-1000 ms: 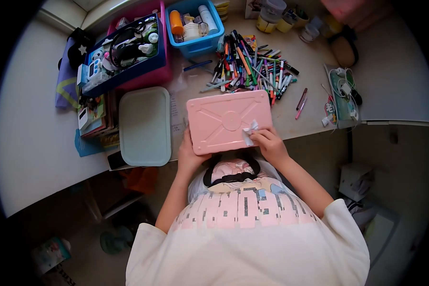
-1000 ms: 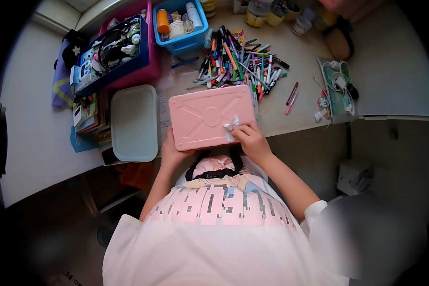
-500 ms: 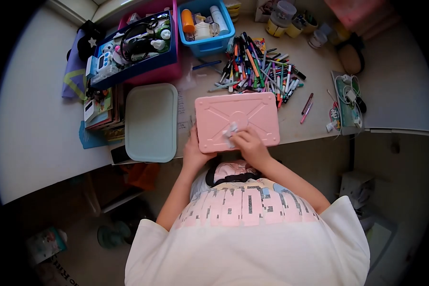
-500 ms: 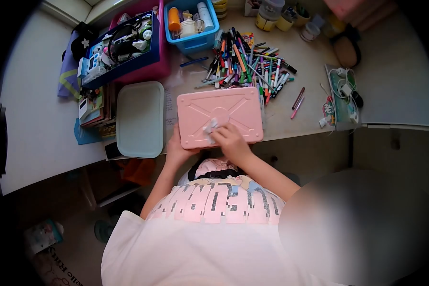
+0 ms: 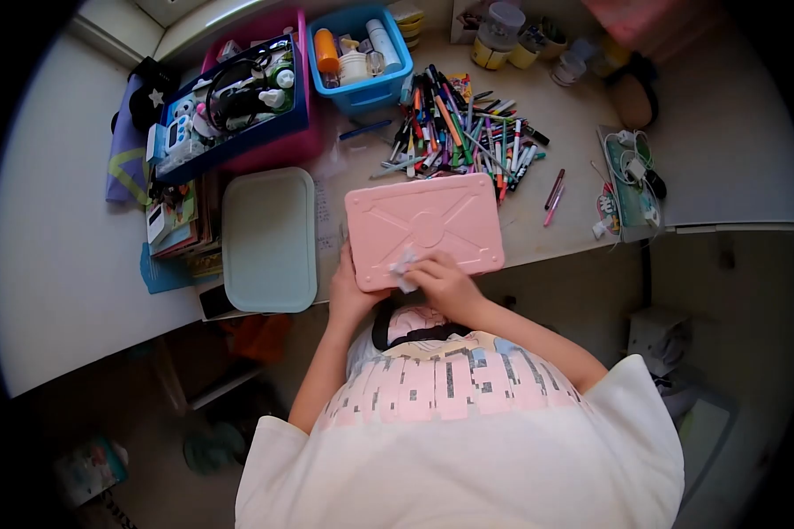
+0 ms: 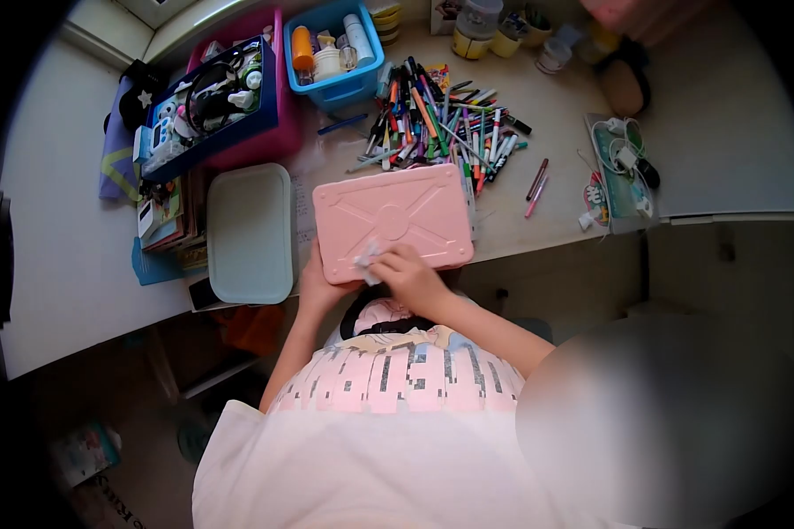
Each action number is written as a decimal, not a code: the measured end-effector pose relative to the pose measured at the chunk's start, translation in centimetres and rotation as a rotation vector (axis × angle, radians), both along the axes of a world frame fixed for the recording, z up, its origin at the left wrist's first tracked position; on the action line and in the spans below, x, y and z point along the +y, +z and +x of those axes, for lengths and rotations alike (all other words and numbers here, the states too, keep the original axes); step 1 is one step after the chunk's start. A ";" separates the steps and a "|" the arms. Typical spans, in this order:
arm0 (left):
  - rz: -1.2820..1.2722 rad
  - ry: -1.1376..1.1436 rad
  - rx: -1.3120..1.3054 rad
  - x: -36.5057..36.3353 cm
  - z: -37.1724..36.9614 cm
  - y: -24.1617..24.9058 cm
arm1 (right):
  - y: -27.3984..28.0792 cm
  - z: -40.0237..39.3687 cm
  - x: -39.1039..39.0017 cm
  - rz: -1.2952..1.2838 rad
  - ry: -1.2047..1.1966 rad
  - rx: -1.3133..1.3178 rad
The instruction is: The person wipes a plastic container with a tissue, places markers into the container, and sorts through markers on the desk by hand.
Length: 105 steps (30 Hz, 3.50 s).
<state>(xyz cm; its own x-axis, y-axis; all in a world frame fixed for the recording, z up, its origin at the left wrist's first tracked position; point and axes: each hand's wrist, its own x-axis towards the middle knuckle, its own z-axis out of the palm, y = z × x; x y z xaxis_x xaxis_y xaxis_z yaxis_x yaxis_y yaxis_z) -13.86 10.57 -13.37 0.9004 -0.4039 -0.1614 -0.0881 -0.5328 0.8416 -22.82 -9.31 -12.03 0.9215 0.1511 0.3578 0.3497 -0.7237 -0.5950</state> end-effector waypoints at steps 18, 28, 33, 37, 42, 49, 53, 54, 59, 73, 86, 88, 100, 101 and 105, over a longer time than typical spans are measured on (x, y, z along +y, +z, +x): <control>-0.316 0.256 0.690 -1.1 3.7 3.8 | -8.6 -3.5 -13.2 0.751 -0.827 0.417; -0.148 -0.062 -0.139 4.5 -1.7 3.7 | 3.6 -7.1 -10.6 1.129 -0.339 0.567; 0.296 -0.403 -0.489 6.1 -2.3 -0.9 | -0.1 -6.2 -11.3 1.293 -0.435 0.529; 0.348 -0.431 -0.473 7.1 -4.6 -4.4 | 1.3 -5.3 -10.2 0.510 -0.375 0.667; 0.409 -0.442 -0.265 10.2 -5.6 -6.5 | -2.3 -6.3 -7.7 0.418 -0.473 0.685; -0.401 0.372 0.663 10.3 -8.8 -6.1 | -5.4 -9.4 -6.4 0.390 -0.610 0.685; -1.289 0.738 0.757 7.7 -6.3 -1.7 | -5.9 -9.6 -6.3 0.328 -0.674 0.586; -1.297 0.794 0.756 6.8 -6.2 -0.9 | -6.1 -9.5 -6.7 0.566 -0.707 0.642; -0.385 0.430 0.176 4.1 -5.7 0.8 | -7.3 -9.5 -9.1 0.652 -0.655 0.899; 0.178 0.475 -0.310 5.0 -3.2 0.7 | -12.5 -7.3 -17.4 0.785 -0.943 0.327; 0.250 0.390 -0.278 4.1 -1.4 0.4 | -12.2 -7.2 -36.7 0.839 -1.308 -0.236; 0.253 0.394 -0.278 4.6 -1.2 -0.2 | -14.4 -9.0 -38.2 0.657 -1.270 -0.013; 0.003 0.694 -0.141 5.4 -5.4 -3.2 | -14.1 -3.7 -32.0 0.166 -1.074 0.526; -0.038 0.761 -0.081 5.6 -6.5 -3.3 | -13.7 -2.9 -32.0 0.112 -1.085 0.624; -0.085 1.012 -0.014 1.9 -10.8 -1.9 | -14.0 -2.0 -33.2 0.062 -1.088 0.706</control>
<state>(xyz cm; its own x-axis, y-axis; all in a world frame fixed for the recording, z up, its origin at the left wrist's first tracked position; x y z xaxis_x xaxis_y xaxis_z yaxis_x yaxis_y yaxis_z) -24.62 12.48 -15.26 0.8279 0.5393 -0.1542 0.3605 -0.3011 0.8828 -24.80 -42.46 -25.99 0.5508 -0.7887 -0.2730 -0.7974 -0.4006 -0.4512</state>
